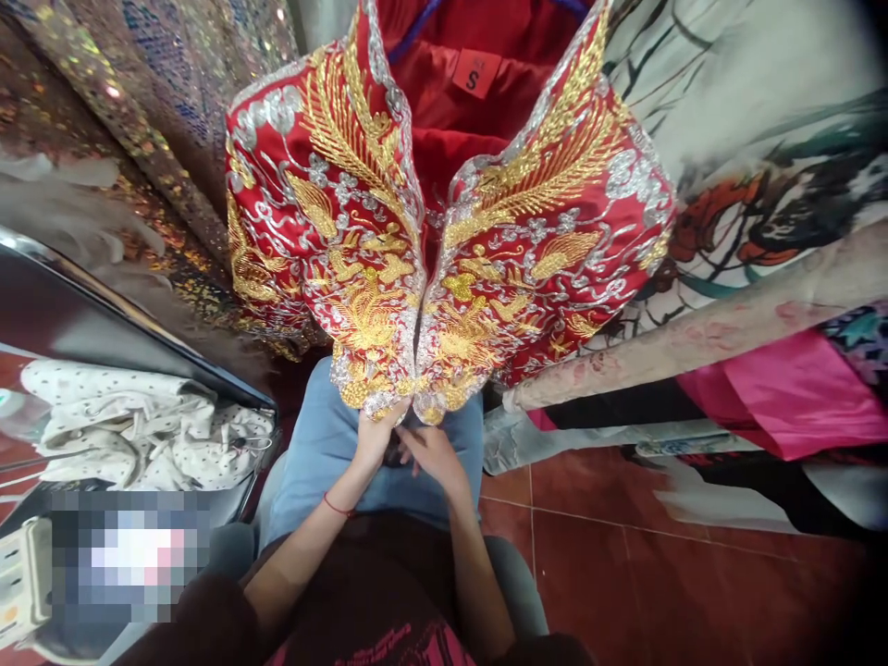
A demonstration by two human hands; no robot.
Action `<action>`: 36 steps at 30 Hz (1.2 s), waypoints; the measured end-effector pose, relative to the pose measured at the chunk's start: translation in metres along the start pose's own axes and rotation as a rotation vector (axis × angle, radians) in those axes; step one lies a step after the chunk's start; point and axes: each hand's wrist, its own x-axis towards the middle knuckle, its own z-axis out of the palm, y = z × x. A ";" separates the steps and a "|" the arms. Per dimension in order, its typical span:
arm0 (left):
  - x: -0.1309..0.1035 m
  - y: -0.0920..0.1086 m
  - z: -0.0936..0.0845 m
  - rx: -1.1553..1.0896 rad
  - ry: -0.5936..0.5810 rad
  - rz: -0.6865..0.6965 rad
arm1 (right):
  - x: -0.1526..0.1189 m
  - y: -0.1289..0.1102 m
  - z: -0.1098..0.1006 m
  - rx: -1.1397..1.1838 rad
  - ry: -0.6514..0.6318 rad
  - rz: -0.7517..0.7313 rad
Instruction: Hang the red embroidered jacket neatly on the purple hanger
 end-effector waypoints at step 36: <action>0.035 -0.030 -0.042 0.241 -0.179 -0.108 | 0.012 -0.139 -0.003 0.438 0.161 -0.418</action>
